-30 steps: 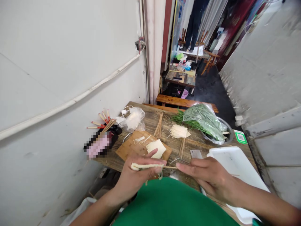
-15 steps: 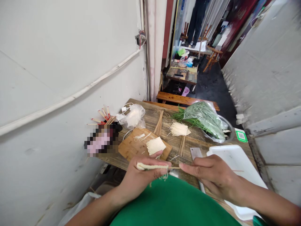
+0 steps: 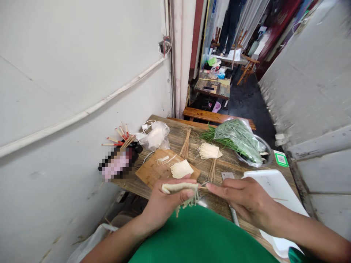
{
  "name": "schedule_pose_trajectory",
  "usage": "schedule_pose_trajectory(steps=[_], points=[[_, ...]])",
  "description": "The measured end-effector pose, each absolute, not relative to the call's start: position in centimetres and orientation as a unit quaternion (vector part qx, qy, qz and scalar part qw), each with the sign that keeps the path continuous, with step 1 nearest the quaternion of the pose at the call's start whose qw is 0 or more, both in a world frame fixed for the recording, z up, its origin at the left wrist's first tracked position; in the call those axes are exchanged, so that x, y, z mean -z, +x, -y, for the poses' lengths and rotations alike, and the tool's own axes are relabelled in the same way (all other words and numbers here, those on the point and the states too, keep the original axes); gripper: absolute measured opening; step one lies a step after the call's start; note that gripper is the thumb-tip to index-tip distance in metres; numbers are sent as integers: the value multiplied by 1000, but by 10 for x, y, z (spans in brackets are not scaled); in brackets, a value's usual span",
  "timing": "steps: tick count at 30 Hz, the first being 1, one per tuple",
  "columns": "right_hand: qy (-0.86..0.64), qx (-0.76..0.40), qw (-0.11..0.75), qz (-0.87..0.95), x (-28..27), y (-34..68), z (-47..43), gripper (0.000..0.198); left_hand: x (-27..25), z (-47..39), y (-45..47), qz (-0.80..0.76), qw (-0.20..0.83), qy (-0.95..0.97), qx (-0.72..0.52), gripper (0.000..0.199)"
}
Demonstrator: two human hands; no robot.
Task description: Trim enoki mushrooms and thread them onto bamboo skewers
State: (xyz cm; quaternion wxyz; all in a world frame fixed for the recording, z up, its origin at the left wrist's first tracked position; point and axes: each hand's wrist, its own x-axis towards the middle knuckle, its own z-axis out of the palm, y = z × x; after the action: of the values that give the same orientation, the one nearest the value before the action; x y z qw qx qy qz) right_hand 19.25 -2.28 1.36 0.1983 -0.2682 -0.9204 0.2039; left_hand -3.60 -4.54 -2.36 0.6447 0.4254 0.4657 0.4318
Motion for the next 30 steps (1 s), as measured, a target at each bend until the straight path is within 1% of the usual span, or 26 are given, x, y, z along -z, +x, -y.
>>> schedule_pose_trajectory(steps=[3,7,11,17,25,30], points=[[-266,-201,197,922,-15,193,20,40,23,47,-37,-456,664,411,-428,23],[-259,-209,202,921,-19,192,19,41,19,48,-37,-466,637,427,-440,15],[-257,-220,198,920,-21,192,20,41,17,51,-38,-484,609,438,-450,13],[-257,-234,196,917,-20,194,21,40,21,58,-43,-495,604,448,-436,22],[-253,-234,168,924,-21,196,25,41,21,62,-44,-495,599,456,-434,16],[-249,-232,168,925,-23,196,29,40,15,63,-39,-476,607,456,-445,12]])
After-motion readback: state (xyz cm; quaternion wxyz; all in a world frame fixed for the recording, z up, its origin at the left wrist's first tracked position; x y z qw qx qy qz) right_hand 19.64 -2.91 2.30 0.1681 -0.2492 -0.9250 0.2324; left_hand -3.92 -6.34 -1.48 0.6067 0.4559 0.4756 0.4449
